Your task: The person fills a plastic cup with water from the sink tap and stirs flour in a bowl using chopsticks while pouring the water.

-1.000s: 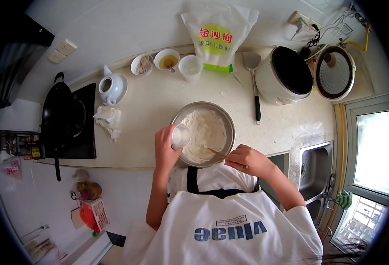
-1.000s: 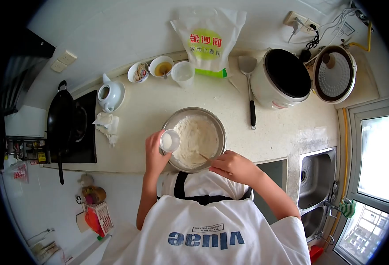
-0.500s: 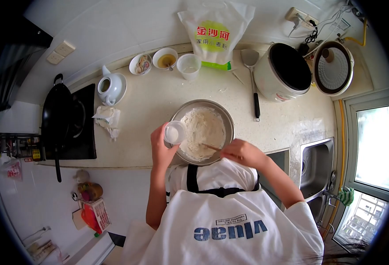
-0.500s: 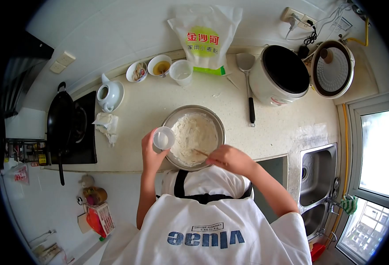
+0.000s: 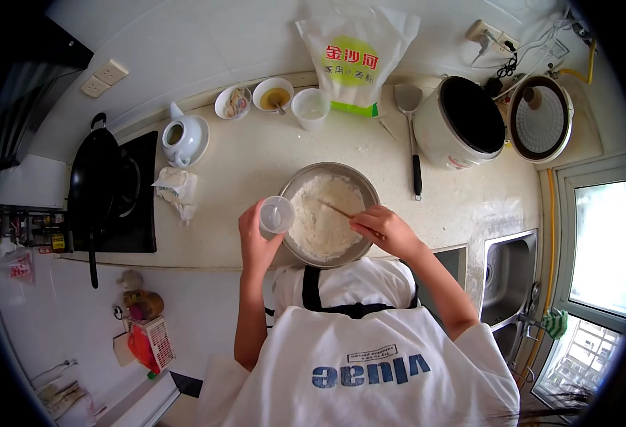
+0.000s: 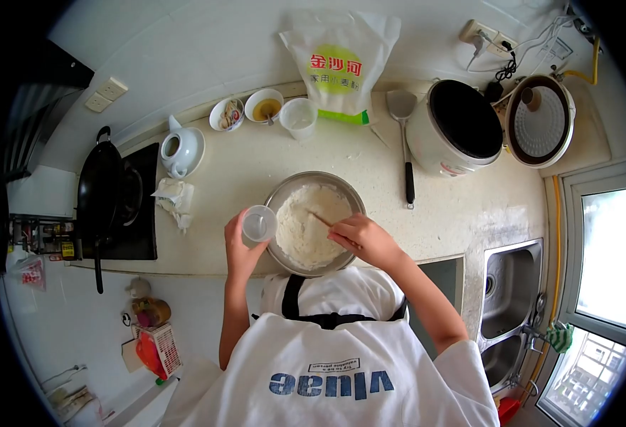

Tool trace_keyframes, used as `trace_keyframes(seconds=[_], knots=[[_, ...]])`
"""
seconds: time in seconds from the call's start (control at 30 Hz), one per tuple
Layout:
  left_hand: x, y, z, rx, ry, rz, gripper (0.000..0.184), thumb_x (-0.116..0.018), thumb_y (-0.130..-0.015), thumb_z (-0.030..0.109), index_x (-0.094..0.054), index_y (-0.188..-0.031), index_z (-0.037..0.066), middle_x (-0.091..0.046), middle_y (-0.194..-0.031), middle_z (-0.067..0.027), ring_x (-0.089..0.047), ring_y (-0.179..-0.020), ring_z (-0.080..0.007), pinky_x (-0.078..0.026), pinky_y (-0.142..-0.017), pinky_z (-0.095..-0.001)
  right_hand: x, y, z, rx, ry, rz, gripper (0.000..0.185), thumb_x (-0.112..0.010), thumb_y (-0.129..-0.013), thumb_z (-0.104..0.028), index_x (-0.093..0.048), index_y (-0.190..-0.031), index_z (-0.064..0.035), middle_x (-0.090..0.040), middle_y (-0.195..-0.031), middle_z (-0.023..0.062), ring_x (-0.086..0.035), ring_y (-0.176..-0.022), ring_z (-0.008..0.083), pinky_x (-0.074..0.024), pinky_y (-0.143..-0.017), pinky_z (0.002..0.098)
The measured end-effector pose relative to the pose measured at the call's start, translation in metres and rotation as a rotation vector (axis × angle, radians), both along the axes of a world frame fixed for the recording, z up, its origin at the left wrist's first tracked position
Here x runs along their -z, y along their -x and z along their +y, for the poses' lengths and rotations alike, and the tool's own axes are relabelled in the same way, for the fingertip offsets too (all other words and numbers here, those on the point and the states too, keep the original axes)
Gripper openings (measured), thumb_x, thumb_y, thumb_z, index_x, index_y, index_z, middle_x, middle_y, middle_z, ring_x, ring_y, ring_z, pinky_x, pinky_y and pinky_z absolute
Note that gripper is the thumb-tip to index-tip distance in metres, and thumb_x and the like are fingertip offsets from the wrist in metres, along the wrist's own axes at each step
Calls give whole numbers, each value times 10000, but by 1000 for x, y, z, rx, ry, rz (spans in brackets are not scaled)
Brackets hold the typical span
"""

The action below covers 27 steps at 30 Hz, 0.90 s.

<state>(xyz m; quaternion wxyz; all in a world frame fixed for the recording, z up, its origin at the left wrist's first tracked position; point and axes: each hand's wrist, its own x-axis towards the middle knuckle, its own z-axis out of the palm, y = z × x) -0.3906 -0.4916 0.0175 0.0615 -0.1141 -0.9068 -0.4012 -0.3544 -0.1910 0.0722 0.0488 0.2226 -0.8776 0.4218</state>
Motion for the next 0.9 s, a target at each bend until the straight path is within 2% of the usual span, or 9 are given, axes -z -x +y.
trace_keyframes(seconds=[0.1,0.23,0.33,0.47,0.53,0.63,0.73,0.9], knots=[[-1,1,0,5,2,16,816,-841,-641,33,-478,-1371,78,-524,-1322,-133,-463,-1243,-333,-405,-1039,-446,-22,-3,2,28,85,-85,117,-666,-884,-122,-679,-910,-9,-653,-791,130,-607,-750,318,-487,-732,395],[0,5,2,8,-1,8,811,-841,-641,39,-480,-1367,78,-524,-1323,-130,-460,-1244,-332,-403,-1039,-447,-18,3,15,99,-36,-79,121,-664,-892,-136,-680,-928,-22,-655,-793,121,-605,-744,314,-494,-712,391],[-1,6,1,7,-2,0,809,-838,-641,39,-481,-1366,78,-523,-1324,-127,-456,-1249,-332,-402,-1040,-446,-20,-4,14,63,-32,-65,118,-670,-888,-142,-683,-924,-30,-652,-780,121,-602,-731,310,-496,-699,391],[-1,5,0,16,6,-5,802,-817,-642,21,-471,-1362,93,-532,-1307,-117,-448,-1234,-342,-396,-1030,-452,-46,-21,0,-312,-90,-316,121,-670,-886,-130,-693,-945,-27,-686,-867,112,-633,-792,300,-513,-752,379],[-1,7,1,13,14,-13,798,-818,-642,22,-475,-1359,96,-531,-1307,-119,-446,-1237,-343,-394,-1032,-452,-24,-24,-8,-377,-100,-245,186,-649,-901,-205,-689,-920,-25,-666,-797,125,-620,-753,305,-510,-716,418],[-1,6,2,18,11,-11,794,-818,-641,24,-478,-1355,97,-529,-1306,-121,-444,-1241,-344,-393,-1033,-453,-6,-11,-12,-290,35,-162,181,-653,-900,-195,-686,-919,-19,-673,-835,131,-627,-795,316,-510,-743,407],[-4,6,4,14,7,1,793,-818,-642,24,-478,-1354,95,-528,-1305,-124,-442,-1243,-346,-393,-1034,-456,-17,2,-3,-165,69,-136,162,-653,-899,-170,-680,-917,-11,-676,-859,136,-629,-823,323,-505,-770,401],[-2,3,5,24,1,-13,794,-818,-644,24,-473,-1357,95,-525,-1307,-123,-440,-1245,-348,-394,-1035,-459,-16,12,9,-83,-44,-49,136,-647,-898,-143,-661,-919,-9,-665,-831,122,-620,-792,304,-486,-772,378]])
